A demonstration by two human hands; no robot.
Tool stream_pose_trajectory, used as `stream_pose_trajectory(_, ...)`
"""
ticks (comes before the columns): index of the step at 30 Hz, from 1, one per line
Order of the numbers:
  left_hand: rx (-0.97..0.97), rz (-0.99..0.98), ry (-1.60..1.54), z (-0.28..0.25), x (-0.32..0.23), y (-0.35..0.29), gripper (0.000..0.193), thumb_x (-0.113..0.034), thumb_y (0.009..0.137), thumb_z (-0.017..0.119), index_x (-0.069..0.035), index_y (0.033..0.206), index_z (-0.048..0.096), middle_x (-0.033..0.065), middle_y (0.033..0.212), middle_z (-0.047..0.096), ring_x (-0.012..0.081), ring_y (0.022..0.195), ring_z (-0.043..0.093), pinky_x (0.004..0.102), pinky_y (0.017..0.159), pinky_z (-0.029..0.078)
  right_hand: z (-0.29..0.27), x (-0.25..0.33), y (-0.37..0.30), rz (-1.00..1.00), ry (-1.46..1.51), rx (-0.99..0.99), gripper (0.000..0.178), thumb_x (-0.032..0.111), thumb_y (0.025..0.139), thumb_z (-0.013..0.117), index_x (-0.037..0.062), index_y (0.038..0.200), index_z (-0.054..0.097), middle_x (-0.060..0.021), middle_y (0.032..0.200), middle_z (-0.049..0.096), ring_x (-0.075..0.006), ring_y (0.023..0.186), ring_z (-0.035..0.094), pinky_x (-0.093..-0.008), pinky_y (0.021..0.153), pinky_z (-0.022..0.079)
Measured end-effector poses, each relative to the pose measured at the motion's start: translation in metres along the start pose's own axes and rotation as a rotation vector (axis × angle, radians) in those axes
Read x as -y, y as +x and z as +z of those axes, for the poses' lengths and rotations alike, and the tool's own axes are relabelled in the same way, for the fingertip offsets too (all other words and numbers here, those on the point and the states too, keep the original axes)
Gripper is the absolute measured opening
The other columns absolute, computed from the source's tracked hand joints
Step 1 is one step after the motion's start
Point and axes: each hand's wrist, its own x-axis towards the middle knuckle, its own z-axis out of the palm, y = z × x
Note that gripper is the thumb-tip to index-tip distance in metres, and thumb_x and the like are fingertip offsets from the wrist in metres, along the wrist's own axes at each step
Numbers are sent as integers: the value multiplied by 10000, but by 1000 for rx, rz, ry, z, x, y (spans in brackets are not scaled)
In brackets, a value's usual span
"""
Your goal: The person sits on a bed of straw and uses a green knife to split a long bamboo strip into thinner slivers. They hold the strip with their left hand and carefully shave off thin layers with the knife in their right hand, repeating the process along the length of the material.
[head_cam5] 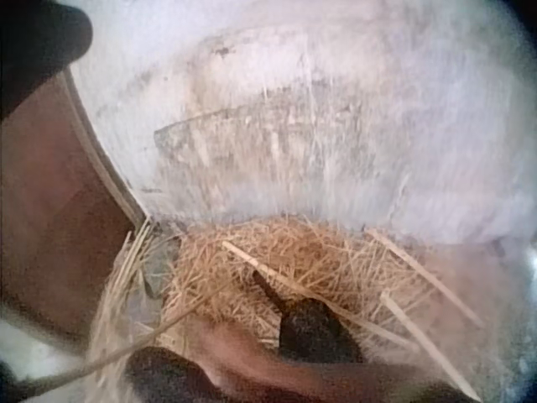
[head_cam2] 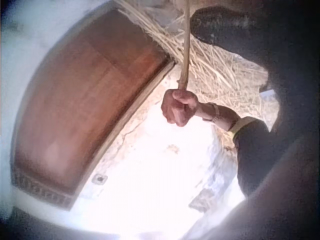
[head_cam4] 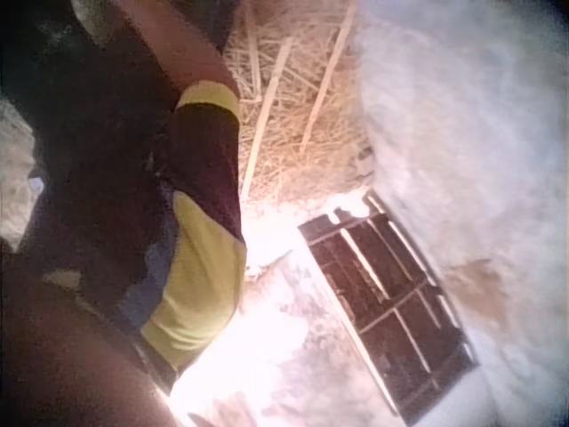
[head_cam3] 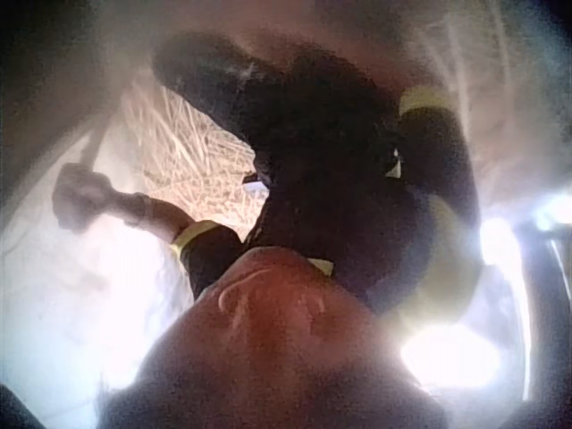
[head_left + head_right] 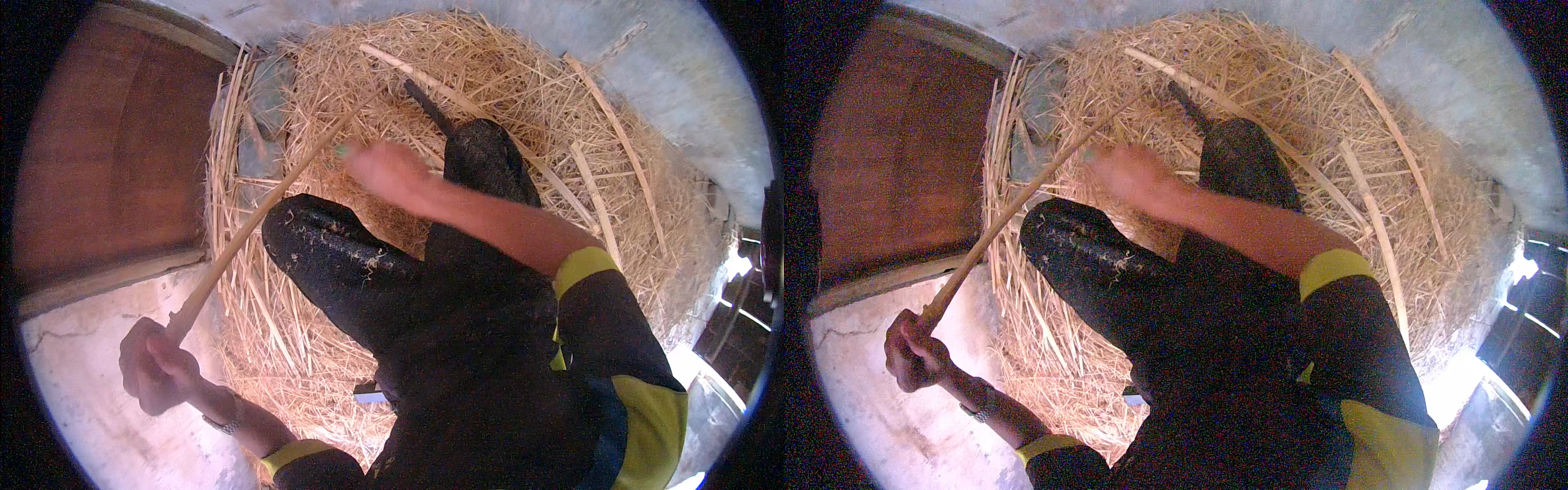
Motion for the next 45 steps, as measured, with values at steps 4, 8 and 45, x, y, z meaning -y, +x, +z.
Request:
stream_pose_trajectory(4, 46, 231, -148, 17, -8, 8, 326, -31, 820, 501, 85, 523, 438, 135, 458, 459, 229, 344, 408, 287, 325, 301, -6, -23, -4, 79, 23, -13, 283, 266, 899, 432, 30, 1031, 514, -208, 658, 591, -369, 621, 610, -456, 530, 502)
stream_pose_trajectory(8, -28, 337, -157, 28, -18, 22, 270, -40, 785, 533, 34, 542, 440, 100, 438, 420, 219, 346, 365, 285, 338, 251, -42, 33, -28, 18, 93, 44, 312, 295, 897, 445, 27, 1041, 514, -222, 655, 579, -376, 633, 605, -467, 535, 490)
stream_pose_trajectory(45, 25, 56, 114, 13, -9, 18, 280, -92, 838, 527, 3, 575, 528, 72, 495, 527, 187, 405, 498, 265, 389, 379, 1, 8, 4, 79, 164, -133, 306, 297, 907, 414, 11, 987, 486, -211, 552, 545, -406, 558, 575, -506, 515, 459)
